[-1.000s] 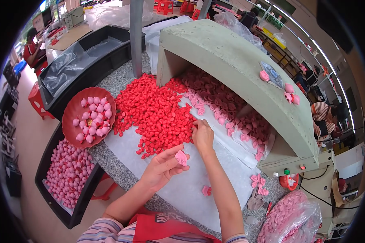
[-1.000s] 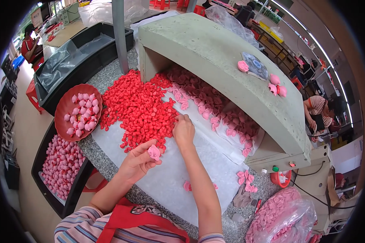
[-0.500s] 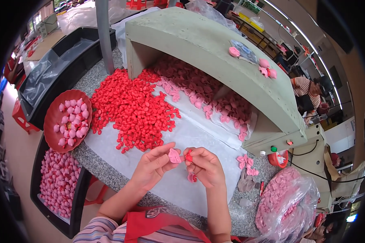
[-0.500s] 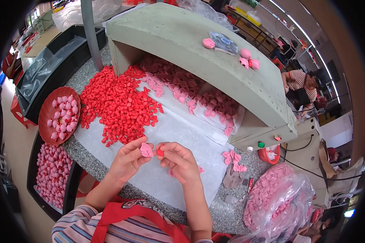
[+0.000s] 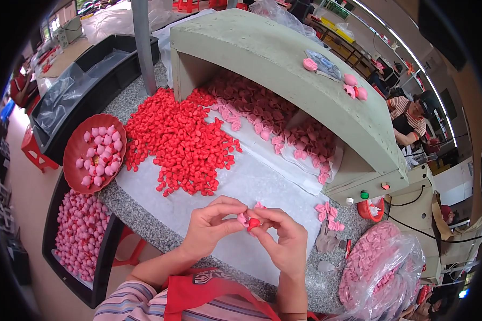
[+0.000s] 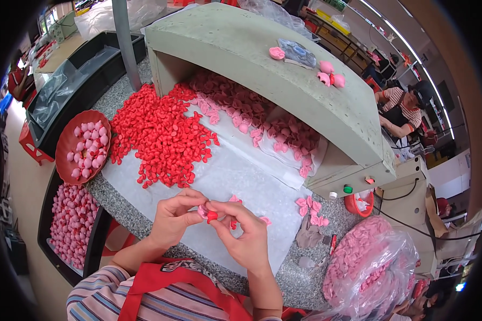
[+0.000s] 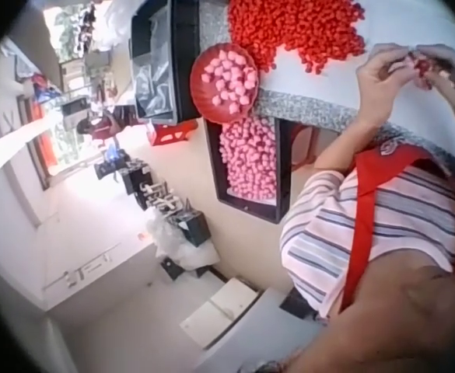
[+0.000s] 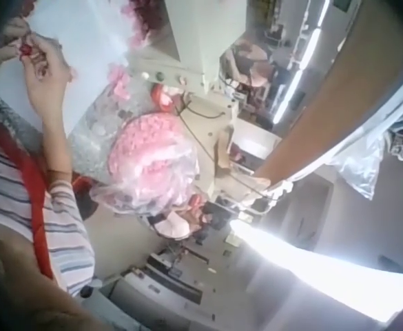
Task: Assembling small pink and red plastic toy components by hand at a factory workbench.
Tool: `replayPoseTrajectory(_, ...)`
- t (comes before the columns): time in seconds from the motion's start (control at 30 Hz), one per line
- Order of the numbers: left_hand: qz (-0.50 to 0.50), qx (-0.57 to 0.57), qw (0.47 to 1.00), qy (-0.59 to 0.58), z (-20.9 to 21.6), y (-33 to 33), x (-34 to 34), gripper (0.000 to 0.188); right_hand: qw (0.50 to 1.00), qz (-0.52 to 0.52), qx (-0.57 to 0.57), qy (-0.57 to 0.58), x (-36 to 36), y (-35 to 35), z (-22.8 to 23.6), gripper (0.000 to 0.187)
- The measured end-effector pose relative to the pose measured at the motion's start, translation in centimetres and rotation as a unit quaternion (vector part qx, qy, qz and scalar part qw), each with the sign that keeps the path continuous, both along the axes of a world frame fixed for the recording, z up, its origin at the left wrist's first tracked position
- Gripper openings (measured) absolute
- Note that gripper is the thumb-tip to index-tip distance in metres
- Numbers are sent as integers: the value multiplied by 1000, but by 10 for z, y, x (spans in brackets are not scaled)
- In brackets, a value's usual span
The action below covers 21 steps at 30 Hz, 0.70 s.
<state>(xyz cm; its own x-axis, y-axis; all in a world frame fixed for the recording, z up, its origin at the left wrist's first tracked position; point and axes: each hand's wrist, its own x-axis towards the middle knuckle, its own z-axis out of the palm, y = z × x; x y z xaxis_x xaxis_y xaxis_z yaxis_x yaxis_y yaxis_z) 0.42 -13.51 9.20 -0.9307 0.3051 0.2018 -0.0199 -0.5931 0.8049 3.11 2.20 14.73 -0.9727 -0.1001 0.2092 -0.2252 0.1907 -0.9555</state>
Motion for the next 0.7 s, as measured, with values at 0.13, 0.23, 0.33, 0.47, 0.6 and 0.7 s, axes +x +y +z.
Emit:
replayPoseTrajectory(0.13,-7,3,1000,-2,2,4,-6,26,996,-49,57,44,0,-3,10,30)
replayPoseTrajectory(0.23,0,1,1000,-5,2,1,-7,25,999,-15,40,9,-5,-1,6,29)
replayPoseTrajectory(0.33,7,-2,1000,-6,3,-10,-3,25,997,6,69,-24,-3,-9,5,32)
replayPoseTrajectory(0.47,-11,-39,999,22,1,8,-4,18,986,-128,105,-34,18,-14,-9,32)
replayPoseTrajectory(0.6,-160,3,978,-134,-28,14,-12,18,981,-141,46,-128,18,-18,-17,38)
replayPoseTrajectory(0.7,-206,59,961,-173,-37,13,-9,17,972,-159,76,-153,16,-16,-26,37)
